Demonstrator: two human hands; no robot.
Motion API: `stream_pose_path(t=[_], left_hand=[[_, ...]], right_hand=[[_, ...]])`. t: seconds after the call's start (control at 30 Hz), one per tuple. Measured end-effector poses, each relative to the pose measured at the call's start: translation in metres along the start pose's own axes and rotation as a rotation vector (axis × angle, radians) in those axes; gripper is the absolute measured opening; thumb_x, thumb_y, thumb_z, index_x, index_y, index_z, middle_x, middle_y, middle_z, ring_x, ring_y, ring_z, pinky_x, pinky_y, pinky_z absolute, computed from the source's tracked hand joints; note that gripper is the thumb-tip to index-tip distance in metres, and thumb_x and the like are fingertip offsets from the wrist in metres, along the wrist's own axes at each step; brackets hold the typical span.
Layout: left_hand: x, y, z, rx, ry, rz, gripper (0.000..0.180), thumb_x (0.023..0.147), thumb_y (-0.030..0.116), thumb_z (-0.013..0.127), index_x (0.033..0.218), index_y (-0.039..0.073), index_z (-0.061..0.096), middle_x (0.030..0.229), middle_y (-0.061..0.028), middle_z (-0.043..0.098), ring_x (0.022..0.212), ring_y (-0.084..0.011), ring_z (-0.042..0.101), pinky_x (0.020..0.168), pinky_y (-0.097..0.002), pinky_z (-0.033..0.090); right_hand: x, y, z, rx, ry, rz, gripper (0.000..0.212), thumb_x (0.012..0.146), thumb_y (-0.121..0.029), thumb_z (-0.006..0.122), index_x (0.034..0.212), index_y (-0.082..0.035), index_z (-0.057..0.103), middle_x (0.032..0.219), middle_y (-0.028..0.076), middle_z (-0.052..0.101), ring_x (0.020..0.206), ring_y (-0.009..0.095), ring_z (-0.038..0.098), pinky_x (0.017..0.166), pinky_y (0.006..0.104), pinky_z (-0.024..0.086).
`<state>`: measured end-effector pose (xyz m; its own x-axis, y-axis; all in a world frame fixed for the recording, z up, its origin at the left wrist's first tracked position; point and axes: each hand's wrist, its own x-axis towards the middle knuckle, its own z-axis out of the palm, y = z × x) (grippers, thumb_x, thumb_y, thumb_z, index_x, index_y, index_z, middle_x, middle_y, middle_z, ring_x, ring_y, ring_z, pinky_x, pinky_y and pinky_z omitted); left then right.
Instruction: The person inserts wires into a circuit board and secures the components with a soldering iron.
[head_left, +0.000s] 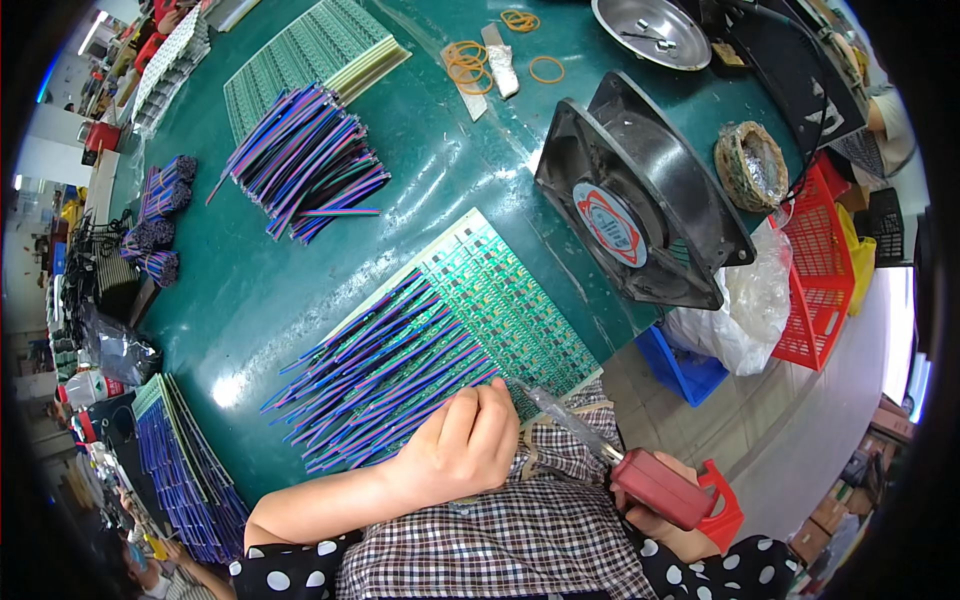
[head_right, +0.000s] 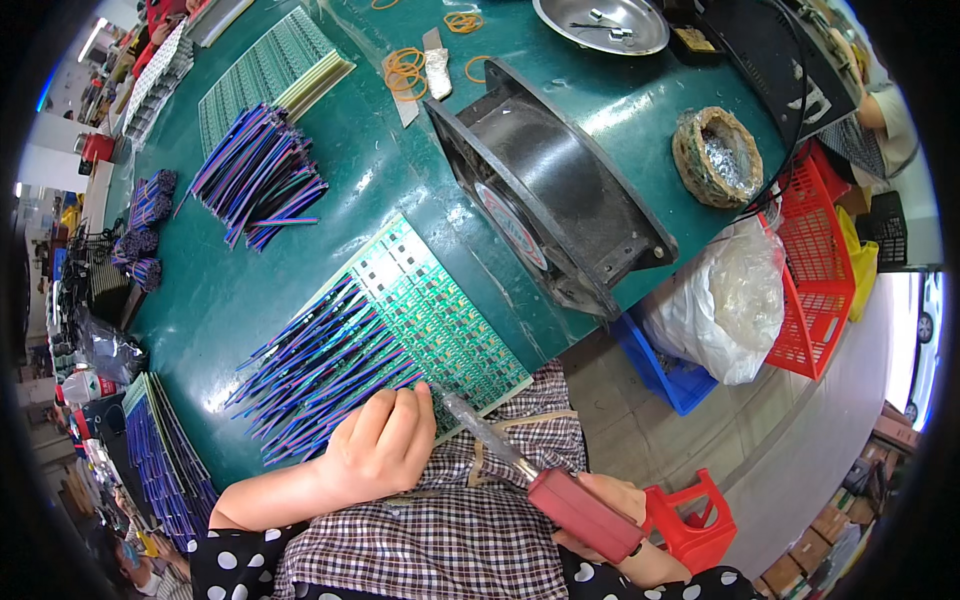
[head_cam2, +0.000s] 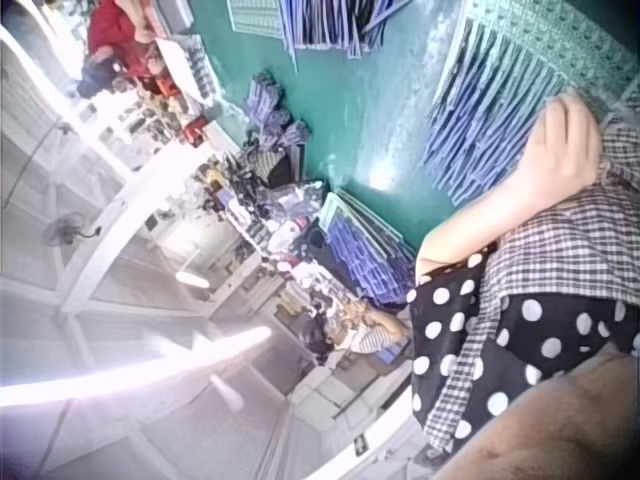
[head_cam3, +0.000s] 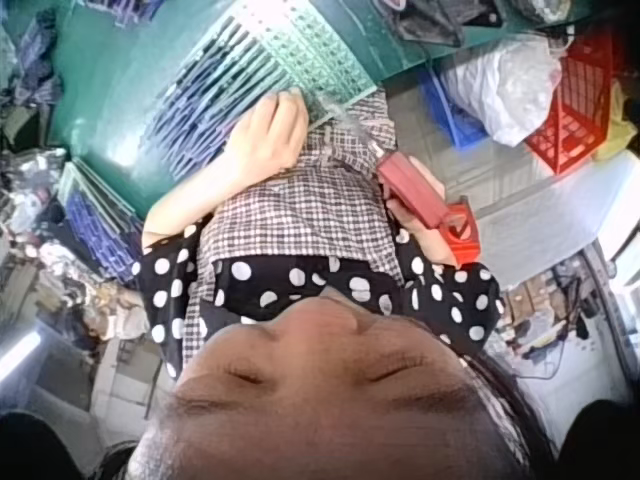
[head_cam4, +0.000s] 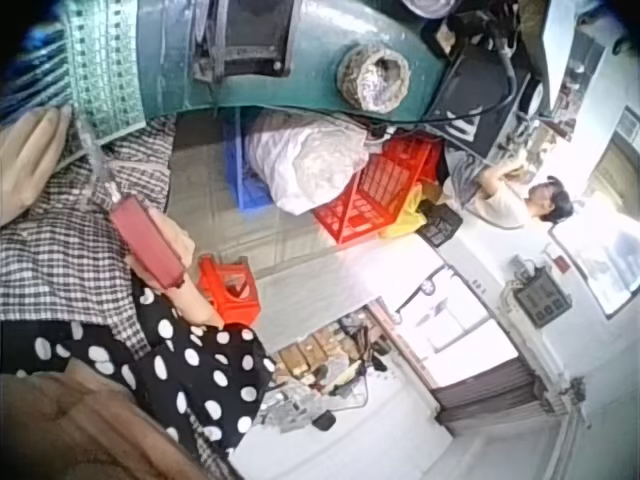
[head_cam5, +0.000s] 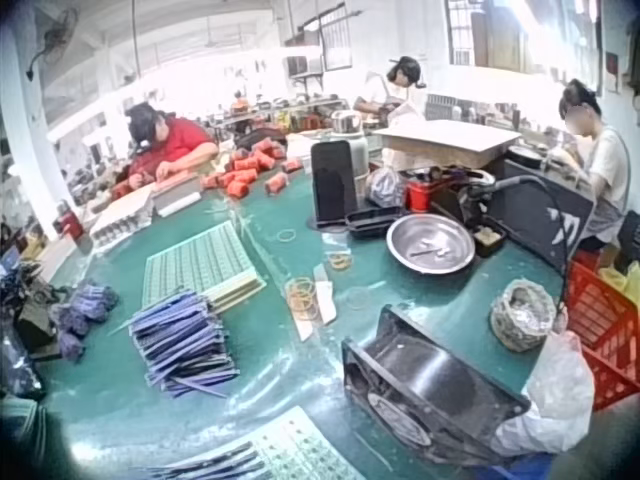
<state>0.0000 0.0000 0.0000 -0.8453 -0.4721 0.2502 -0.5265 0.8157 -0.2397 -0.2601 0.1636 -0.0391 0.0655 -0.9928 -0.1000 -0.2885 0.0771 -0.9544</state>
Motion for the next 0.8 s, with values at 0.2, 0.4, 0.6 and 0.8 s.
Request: stream_pose_path(t=[0.2,0.4,0.6,0.8], left_hand=[[-0.002,-0.004,-0.003,-0.019,0.025,0.017,0.011,0.072,0.002,0.065,0.081,-0.005,0.067,0.075,-0.0079,0.057,0.065,-0.0158,0.056,0.056,-0.0205,0.047],[-0.004,-0.001,0.002,0.009,0.029,0.02,0.02,0.071,0.004,0.063,0.088,-0.006,0.067,0.081,-0.0083,0.059,0.071,-0.0172,0.06,0.054,-0.0206,0.047],[-0.004,0.0,0.001,0.002,0.017,0.022,0.021,0.07,0.004,0.063,0.089,-0.006,0.067,0.08,-0.0085,0.059,0.07,-0.0169,0.058,0.057,-0.0209,0.048],[-0.005,-0.001,-0.001,-0.098,0.056,-0.06,0.028,0.068,0.005,0.06,0.093,-0.007,0.066,0.084,-0.0096,0.06,0.069,-0.0166,0.06,0.055,-0.0219,0.047]], right_hand=[[0.001,-0.007,0.006,0.053,0.024,0.042,0.062,0.07,-0.032,0.081,0.11,0.008,0.057,0.078,0.011,0.067,0.065,0.022,0.068,0.06,0.0297,0.055],[0.003,-0.028,-0.007,0.07,-0.07,0.218,0.055,0.073,-0.038,0.079,0.103,0.004,0.06,0.076,0.004,0.066,0.059,0.017,0.065,0.053,0.0255,0.051],[0.025,-0.059,-0.021,0.413,-0.197,0.579,0.064,0.079,-0.038,0.076,0.12,0.002,0.048,0.095,0.009,0.059,0.085,0.016,0.058,0.077,0.029,0.045],[0.008,-0.033,-0.017,0.174,-0.249,0.446,0.058,0.082,-0.037,0.073,0.118,0.0,0.048,0.094,0.007,0.058,0.085,0.012,0.057,0.076,0.0255,0.045]])
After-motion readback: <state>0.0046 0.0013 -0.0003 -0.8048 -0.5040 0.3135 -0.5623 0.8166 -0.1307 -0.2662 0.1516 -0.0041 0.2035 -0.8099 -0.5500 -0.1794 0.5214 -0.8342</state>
